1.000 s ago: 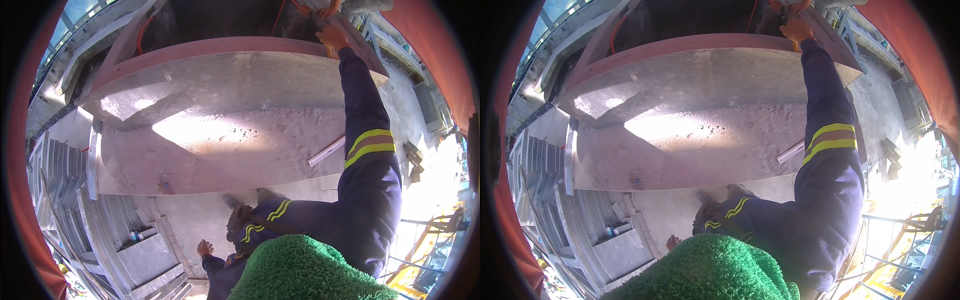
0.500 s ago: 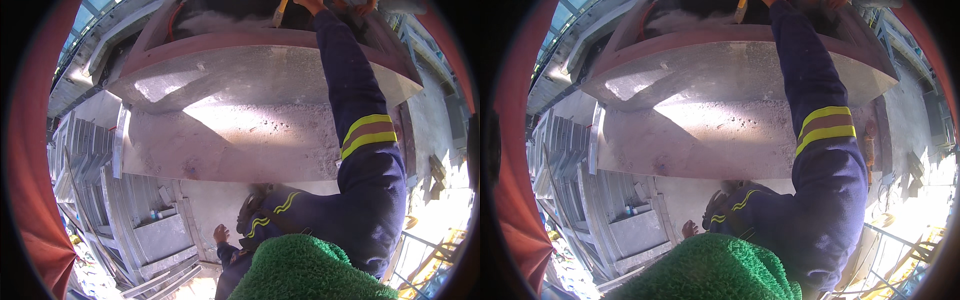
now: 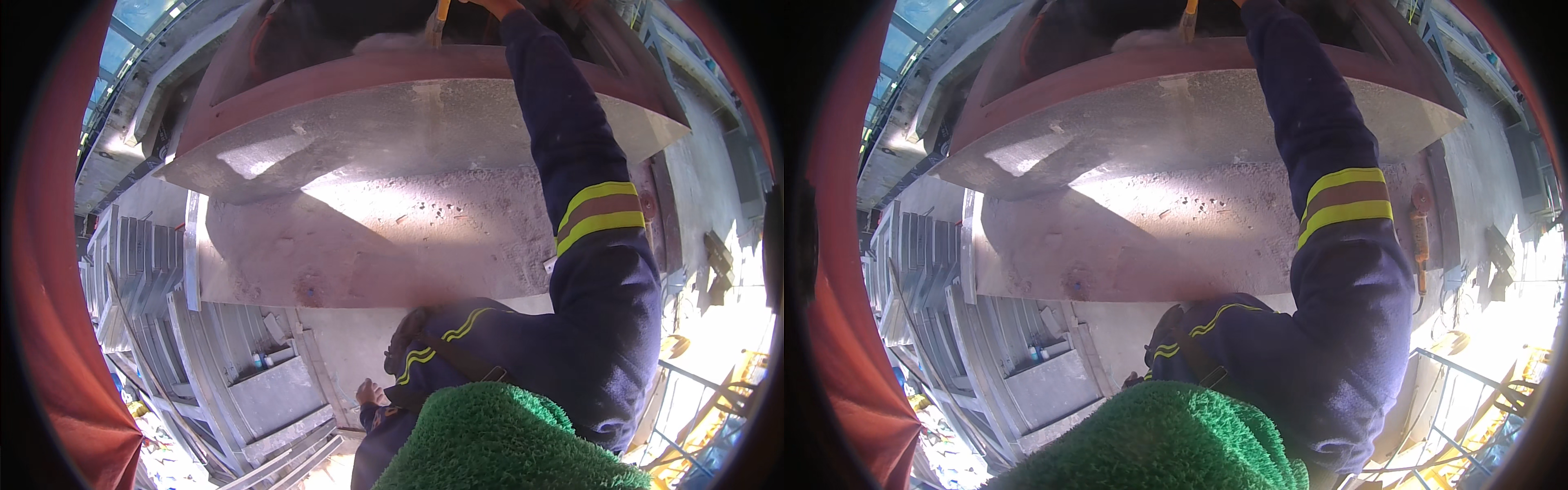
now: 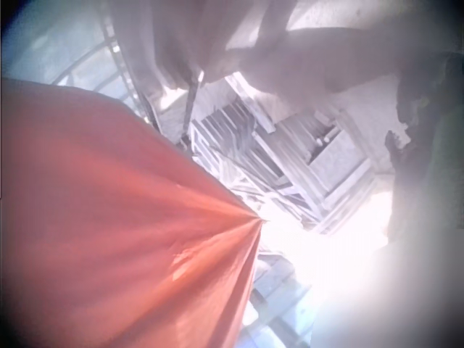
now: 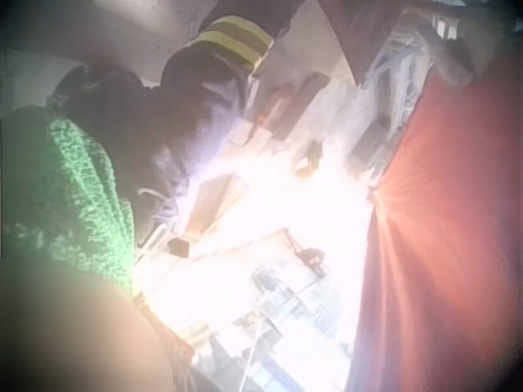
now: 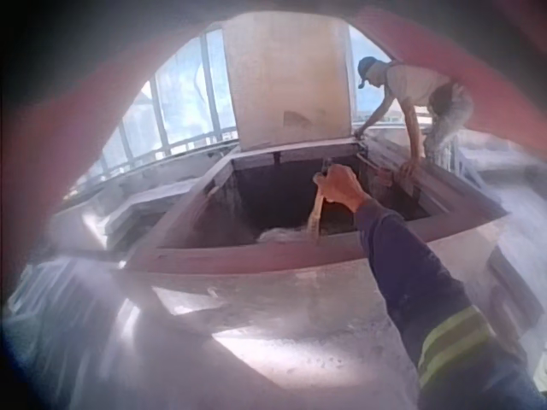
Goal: The person uses a wire brush to scrub a concrete surface, then switches to a power tool to grind or clean the same area. They continue alternating between brushing and grinding while other workers are present nearby.
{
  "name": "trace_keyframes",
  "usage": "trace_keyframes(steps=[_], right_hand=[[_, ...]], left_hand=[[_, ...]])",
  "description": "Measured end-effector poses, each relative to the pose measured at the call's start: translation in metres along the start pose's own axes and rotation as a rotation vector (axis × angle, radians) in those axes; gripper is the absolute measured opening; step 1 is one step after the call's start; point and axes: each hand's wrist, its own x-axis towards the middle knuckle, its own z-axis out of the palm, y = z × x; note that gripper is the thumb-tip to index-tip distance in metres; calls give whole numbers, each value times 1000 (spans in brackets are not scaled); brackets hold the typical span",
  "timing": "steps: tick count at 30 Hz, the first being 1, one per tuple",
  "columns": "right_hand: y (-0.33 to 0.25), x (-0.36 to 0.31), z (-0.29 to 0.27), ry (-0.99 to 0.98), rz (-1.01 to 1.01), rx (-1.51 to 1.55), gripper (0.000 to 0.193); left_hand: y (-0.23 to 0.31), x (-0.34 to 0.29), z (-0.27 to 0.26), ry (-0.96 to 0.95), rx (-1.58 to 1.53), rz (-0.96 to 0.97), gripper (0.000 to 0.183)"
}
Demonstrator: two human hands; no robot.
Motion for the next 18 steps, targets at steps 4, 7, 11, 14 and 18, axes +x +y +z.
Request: trace_keyframes(steps=[4, 7, 11, 14, 18], right_hand=[[55, 8, -34, -144, -13, -319, 45], [104, -4, -21, -188, -162, -361, 43], [163, -9, -52, 39, -326, -685, 36], [206, -45, -122, 121, 83, -447, 30], [207, -79, -156, -350, 113, -597, 47]], left_hand=[[60, 17, 22, 201, 59, 173, 58], [79, 28, 39, 140, 64, 182, 57], [71, 41, 40, 26, 267, 89, 57], [60, 47, 29, 12, 265, 47, 58], [51, 48, 19, 99, 115, -36, 51]])
